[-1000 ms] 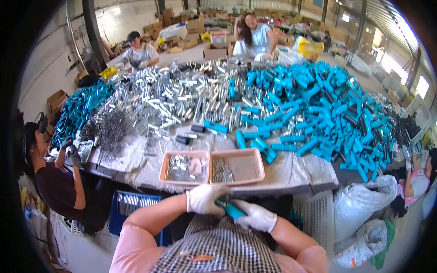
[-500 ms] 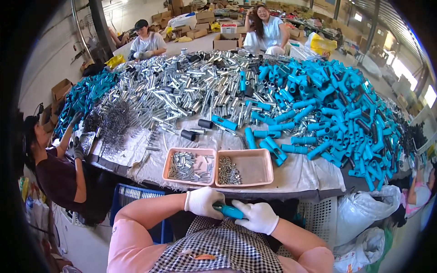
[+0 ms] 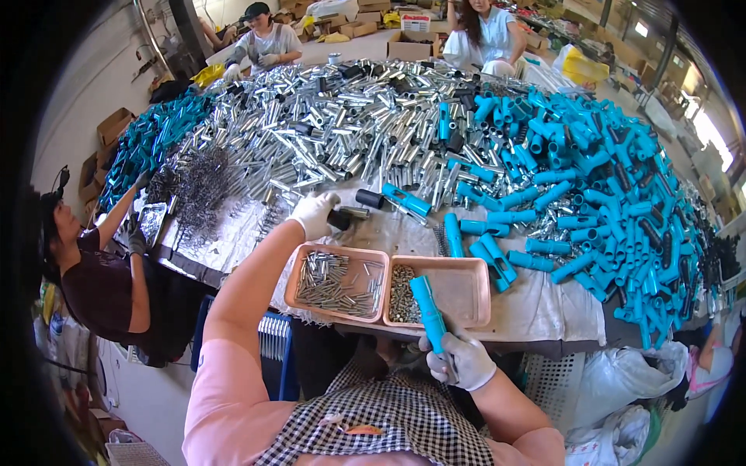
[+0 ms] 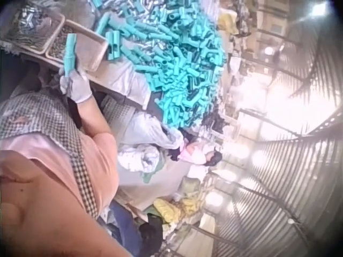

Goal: Assembling metal rods and plastic handles into finished hardware components at a workshop table.

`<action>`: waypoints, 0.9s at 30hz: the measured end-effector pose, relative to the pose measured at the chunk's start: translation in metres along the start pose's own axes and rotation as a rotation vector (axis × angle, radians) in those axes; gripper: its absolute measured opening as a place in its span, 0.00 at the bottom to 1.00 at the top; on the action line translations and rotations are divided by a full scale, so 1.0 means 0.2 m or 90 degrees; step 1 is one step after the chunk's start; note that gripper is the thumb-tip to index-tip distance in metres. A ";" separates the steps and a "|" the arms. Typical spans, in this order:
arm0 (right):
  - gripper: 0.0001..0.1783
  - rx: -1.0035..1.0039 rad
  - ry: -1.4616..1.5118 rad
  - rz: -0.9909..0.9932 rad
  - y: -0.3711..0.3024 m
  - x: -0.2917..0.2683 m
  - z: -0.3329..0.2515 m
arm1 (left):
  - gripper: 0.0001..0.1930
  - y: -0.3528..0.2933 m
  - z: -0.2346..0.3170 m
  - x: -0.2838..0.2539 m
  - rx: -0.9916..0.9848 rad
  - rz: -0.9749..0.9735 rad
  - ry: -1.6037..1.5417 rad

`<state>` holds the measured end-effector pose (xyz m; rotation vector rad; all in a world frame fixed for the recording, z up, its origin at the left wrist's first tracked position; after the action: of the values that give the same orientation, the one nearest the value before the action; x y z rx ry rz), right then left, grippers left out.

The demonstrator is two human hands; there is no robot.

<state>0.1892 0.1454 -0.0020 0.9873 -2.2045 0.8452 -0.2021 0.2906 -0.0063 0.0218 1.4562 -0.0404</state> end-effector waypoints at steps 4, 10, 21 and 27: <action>0.35 -0.002 0.029 -0.006 -0.01 0.01 0.02 | 0.27 0.02 -0.01 0.01 0.042 0.095 -0.154; 0.33 -0.008 0.081 -0.035 -0.05 0.08 0.06 | 0.26 -0.26 0.32 -0.12 0.097 0.056 -1.318; 0.38 -0.023 0.081 -0.158 -0.18 0.22 0.12 | 0.34 -0.60 0.77 -0.24 0.195 -0.028 -1.578; 0.35 -0.074 0.083 -0.134 -0.26 0.21 0.12 | 0.26 -0.67 0.78 -0.29 0.157 -0.004 -0.942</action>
<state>0.2011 0.0816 0.0294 1.0545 -1.9763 0.6577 -0.0595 0.1516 0.0709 0.1536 -0.0338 -0.1935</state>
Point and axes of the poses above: each hand's wrist, its own y-axis towards the middle knuckle, its own x-axis out of the palm, z = x × y, the point moved 3 cm from there along y, towards the middle knuckle, and after that the axes turned 5 degrees about -y, right-handed, at the moved point
